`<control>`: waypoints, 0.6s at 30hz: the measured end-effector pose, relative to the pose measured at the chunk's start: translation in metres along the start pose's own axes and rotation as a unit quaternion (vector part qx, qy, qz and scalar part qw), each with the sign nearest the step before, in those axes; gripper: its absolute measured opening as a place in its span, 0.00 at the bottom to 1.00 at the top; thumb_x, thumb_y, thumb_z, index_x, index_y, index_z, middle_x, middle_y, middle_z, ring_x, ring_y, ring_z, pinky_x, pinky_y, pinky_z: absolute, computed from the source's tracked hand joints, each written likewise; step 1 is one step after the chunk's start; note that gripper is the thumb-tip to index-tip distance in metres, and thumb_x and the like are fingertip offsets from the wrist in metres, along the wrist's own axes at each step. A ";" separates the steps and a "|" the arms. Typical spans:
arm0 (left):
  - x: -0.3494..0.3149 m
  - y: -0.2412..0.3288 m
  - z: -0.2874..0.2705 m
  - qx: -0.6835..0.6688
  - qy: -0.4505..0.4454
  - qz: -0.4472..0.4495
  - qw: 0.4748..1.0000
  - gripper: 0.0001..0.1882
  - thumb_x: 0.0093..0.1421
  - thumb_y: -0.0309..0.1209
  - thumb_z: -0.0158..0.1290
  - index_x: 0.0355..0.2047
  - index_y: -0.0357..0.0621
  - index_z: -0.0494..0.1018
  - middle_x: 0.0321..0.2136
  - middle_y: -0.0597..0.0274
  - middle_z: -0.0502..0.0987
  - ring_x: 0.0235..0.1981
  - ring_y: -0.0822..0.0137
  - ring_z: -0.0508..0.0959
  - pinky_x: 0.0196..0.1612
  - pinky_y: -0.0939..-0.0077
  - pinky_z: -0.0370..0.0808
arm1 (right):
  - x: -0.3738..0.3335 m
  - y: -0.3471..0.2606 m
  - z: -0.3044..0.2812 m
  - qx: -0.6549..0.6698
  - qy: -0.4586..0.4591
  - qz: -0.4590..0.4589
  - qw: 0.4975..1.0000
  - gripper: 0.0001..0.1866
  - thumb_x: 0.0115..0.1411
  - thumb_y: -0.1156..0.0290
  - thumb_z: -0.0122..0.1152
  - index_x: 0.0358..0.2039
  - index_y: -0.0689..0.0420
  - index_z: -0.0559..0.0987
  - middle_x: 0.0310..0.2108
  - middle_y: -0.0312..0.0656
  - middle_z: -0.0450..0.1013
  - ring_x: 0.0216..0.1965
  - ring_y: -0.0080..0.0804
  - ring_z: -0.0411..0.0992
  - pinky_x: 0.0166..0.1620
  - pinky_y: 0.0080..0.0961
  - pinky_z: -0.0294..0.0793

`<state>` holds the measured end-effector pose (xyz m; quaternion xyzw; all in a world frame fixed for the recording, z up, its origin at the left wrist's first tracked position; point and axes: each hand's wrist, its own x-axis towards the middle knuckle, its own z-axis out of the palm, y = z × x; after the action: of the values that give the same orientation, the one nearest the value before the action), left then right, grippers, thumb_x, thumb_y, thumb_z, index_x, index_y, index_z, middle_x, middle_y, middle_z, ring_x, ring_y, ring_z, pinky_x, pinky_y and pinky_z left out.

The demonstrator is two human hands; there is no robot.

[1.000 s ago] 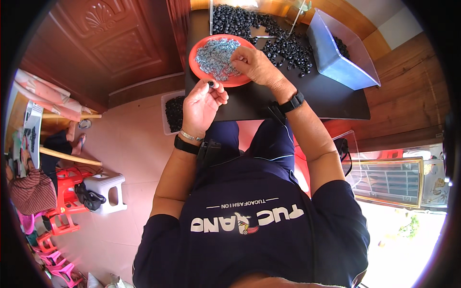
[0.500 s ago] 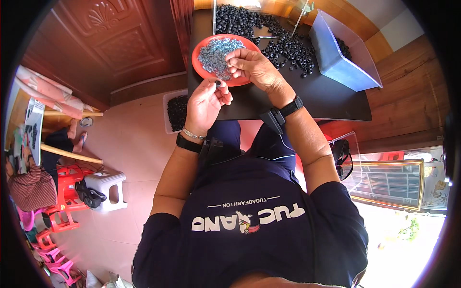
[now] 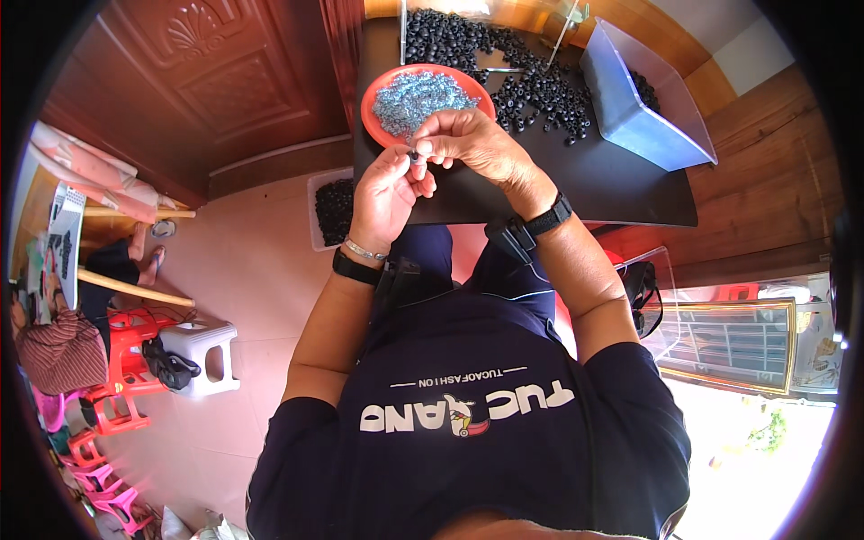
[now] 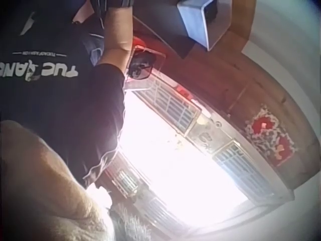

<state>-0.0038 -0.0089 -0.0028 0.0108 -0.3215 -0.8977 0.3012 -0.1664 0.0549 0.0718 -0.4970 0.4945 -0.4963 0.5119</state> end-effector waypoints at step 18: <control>-0.001 -0.003 -0.003 0.003 0.011 0.004 1.000 0.08 0.65 0.32 0.43 0.37 0.41 0.68 0.30 0.62 0.70 0.30 0.64 0.73 0.35 0.71 0.70 | -0.009 -0.013 0.021 -0.219 0.059 -0.046 0.973 0.04 0.57 0.75 0.60 0.30 0.63 0.77 0.26 0.38 0.77 0.30 0.22 0.75 0.37 0.21 0.73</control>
<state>-0.0041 -0.0084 -0.0073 0.0205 -0.3211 -0.8952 0.3083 -0.1462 0.0642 0.0852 -0.5892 0.5968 -0.4278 0.3372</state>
